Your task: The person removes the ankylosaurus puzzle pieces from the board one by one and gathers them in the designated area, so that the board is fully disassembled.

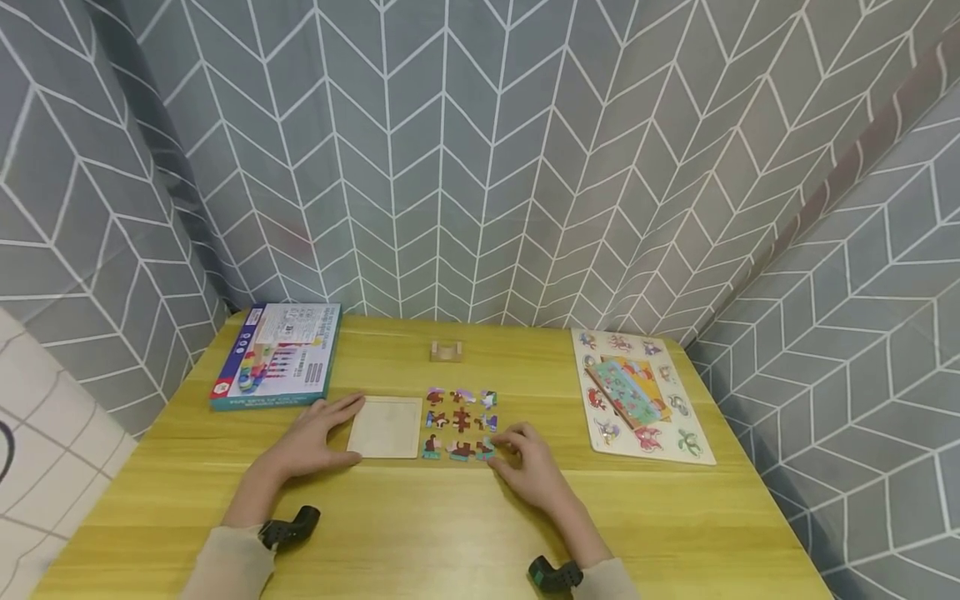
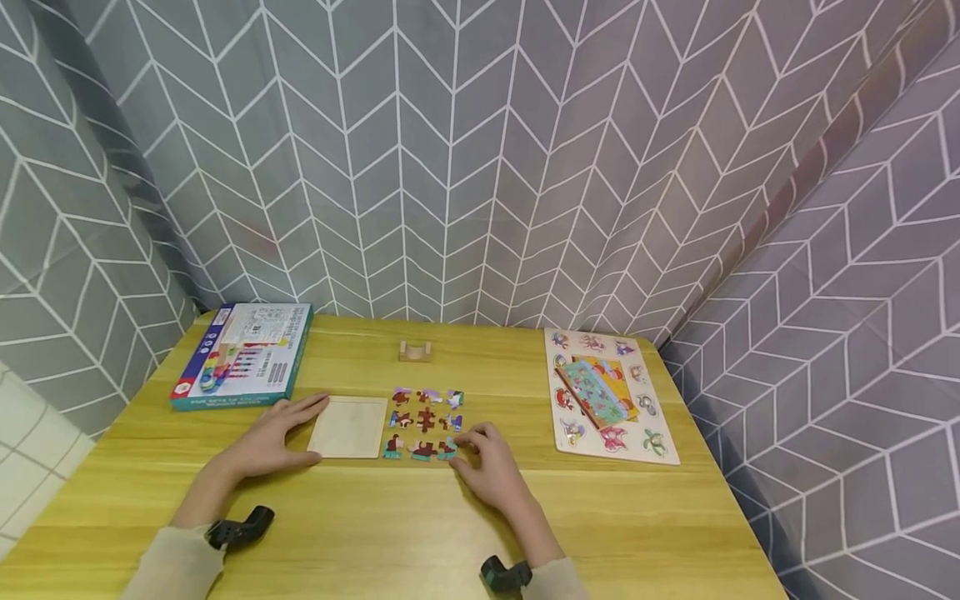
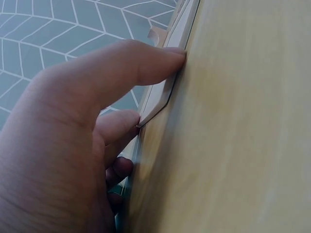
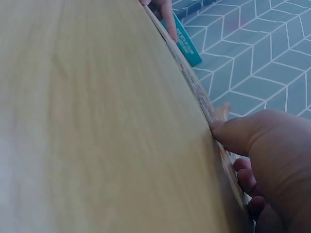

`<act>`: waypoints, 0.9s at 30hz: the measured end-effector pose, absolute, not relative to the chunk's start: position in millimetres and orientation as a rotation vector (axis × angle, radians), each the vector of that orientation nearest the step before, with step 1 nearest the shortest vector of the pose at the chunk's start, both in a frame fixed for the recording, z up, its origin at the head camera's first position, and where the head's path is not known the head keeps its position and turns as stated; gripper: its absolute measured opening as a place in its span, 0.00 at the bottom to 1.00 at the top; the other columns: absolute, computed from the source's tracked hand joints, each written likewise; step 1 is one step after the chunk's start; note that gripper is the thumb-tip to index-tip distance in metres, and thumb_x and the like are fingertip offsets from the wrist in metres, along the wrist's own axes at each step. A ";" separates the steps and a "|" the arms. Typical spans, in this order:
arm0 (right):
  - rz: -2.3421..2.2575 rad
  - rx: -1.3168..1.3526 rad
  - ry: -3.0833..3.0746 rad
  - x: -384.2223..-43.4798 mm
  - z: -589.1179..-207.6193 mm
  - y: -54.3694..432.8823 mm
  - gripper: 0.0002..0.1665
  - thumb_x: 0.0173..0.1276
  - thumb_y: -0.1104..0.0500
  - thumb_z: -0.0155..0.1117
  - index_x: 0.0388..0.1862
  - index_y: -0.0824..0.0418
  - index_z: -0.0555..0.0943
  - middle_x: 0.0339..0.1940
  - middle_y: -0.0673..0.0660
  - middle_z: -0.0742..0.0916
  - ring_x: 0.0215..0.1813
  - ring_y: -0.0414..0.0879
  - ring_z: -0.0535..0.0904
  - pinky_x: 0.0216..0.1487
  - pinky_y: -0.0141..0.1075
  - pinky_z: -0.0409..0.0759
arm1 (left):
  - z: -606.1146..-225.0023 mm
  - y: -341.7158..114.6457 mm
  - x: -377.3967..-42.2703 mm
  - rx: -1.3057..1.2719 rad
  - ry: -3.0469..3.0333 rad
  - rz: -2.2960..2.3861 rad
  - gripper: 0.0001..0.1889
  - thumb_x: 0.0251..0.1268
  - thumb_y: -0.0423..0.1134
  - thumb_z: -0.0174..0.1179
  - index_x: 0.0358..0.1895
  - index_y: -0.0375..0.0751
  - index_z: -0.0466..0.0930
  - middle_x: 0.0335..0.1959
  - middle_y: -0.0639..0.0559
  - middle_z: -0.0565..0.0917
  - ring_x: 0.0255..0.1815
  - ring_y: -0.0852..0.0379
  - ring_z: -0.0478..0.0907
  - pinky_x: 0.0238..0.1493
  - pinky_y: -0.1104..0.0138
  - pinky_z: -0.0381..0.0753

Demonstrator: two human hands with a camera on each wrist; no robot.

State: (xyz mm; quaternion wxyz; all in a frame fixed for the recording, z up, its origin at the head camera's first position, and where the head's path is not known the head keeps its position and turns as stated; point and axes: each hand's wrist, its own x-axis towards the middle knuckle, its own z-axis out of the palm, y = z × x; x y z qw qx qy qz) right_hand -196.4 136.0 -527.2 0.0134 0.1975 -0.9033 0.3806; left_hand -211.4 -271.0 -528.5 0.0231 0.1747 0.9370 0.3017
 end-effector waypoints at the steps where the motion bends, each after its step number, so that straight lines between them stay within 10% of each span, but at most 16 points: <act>1: 1.184 0.618 -2.812 -196.2 -527.0 136.0 0.15 0.73 0.58 0.74 0.56 0.57 0.88 0.54 0.53 0.82 0.52 0.45 0.78 0.54 0.43 0.83 | -528.2 -271.2 -211.4 0.542 2.901 0.934 0.51 0.58 0.56 0.77 0.82 0.41 0.66 0.84 0.43 0.64 0.78 0.28 0.58 0.74 0.28 0.55; 10: 1.155 0.602 -2.823 -192.7 -528.0 135.5 0.15 0.72 0.59 0.74 0.55 0.58 0.89 0.52 0.52 0.82 0.49 0.44 0.77 0.52 0.40 0.82 | -530.3 -273.0 -209.3 0.558 2.916 0.911 0.51 0.56 0.58 0.77 0.82 0.43 0.66 0.84 0.44 0.65 0.71 0.35 0.65 0.71 0.31 0.64; 19: 1.161 0.619 -2.816 -188.8 -531.2 137.9 0.16 0.72 0.58 0.75 0.56 0.58 0.87 0.52 0.51 0.83 0.49 0.44 0.78 0.52 0.40 0.82 | -535.2 -274.0 -203.4 0.569 2.871 0.989 0.51 0.57 0.57 0.77 0.82 0.41 0.66 0.85 0.42 0.62 0.81 0.22 0.53 0.75 0.26 0.49; 27: 1.227 0.466 -2.806 -184.3 -511.5 143.6 0.31 0.78 0.50 0.69 0.75 0.58 0.76 0.56 0.56 0.84 0.50 0.47 0.79 0.52 0.43 0.84 | -507.6 -271.0 -194.4 0.579 2.835 1.050 0.45 0.70 0.57 0.69 0.82 0.36 0.64 0.83 0.35 0.62 0.80 0.23 0.55 0.74 0.28 0.56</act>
